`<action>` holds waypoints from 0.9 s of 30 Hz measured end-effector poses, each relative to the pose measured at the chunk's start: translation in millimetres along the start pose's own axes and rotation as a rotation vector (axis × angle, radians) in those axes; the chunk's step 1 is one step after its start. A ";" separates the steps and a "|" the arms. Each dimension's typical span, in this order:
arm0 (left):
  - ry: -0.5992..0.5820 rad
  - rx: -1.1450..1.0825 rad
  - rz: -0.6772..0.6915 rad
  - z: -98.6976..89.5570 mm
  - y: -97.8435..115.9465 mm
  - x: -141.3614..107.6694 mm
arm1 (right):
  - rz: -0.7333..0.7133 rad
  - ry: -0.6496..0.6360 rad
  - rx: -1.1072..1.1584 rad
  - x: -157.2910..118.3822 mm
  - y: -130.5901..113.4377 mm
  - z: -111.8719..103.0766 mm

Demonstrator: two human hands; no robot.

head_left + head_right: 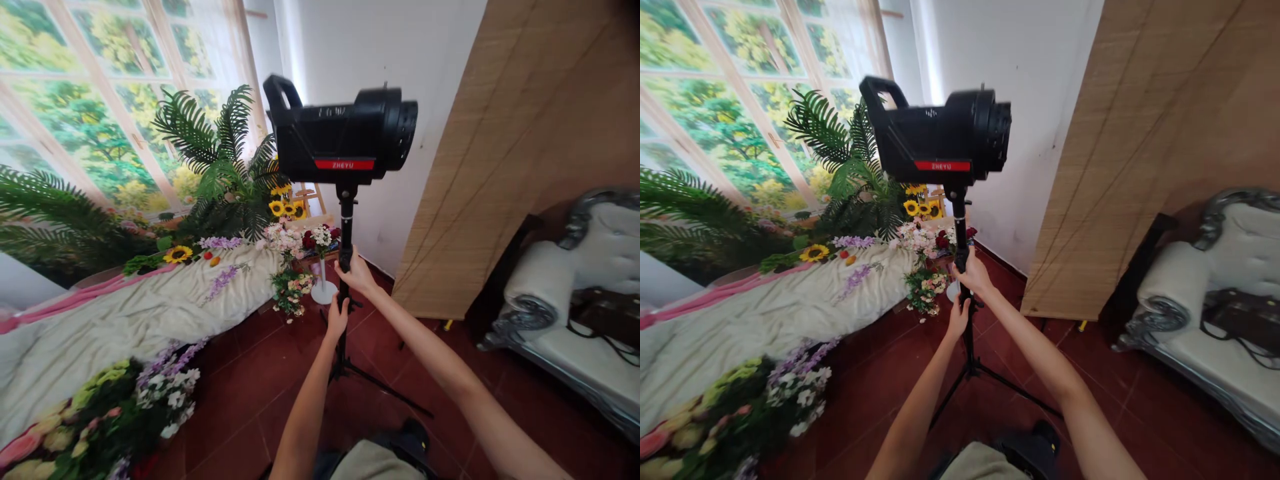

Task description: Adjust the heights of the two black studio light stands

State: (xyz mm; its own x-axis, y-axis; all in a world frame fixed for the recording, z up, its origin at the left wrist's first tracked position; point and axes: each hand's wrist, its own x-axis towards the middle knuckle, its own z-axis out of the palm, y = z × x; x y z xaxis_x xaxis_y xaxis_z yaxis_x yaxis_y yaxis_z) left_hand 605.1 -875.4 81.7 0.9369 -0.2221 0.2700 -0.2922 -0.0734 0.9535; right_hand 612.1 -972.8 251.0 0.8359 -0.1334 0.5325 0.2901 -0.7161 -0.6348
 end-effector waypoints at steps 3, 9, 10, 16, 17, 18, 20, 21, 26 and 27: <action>0.008 0.049 0.002 -4.0 3.2 -2.2 | -0.057 0.022 0.026 19.3 -20.4 -19.4; 0.099 0.174 0.020 4.1 20.9 17.6 | -0.116 -0.033 0.051 33.5 -32.0 -35.3; 0.125 0.163 -0.004 8.8 22.3 24.2 | -0.115 -0.046 0.063 32.5 -30.1 -35.0; 0.212 0.141 -0.191 29.1 13.2 47.3 | -0.136 -0.106 0.116 25.6 -17.3 -30.8; 0.223 0.147 -0.194 29.9 11.1 47.4 | -0.132 -0.108 0.111 25.2 -16.0 -30.4; 0.232 0.152 -0.196 30.1 9.5 47.0 | -0.129 -0.109 0.107 25.1 -14.9 -29.9; 0.244 0.164 -0.200 29.9 8.3 45.8 | -0.137 -0.118 0.110 25.3 -12.9 -29.3; 0.246 0.170 -0.201 29.7 8.4 45.4 | -0.147 -0.125 0.116 25.6 -11.9 -29.2; 0.247 0.185 -0.181 29.3 11.0 46.8 | -0.169 -0.151 0.138 26.1 -8.7 -29.7; 0.248 0.183 -0.169 29.1 11.3 47.2 | -0.169 -0.152 0.135 26.0 -8.4 -29.9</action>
State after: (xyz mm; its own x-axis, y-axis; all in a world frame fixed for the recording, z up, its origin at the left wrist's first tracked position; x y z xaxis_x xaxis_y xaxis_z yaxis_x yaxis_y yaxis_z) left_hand 640.4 -915.1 101.3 0.9864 0.0497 0.1566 -0.1379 -0.2674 0.9537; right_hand 617.5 -990.8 287.0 0.8277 0.0916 0.5536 0.4823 -0.6205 -0.6184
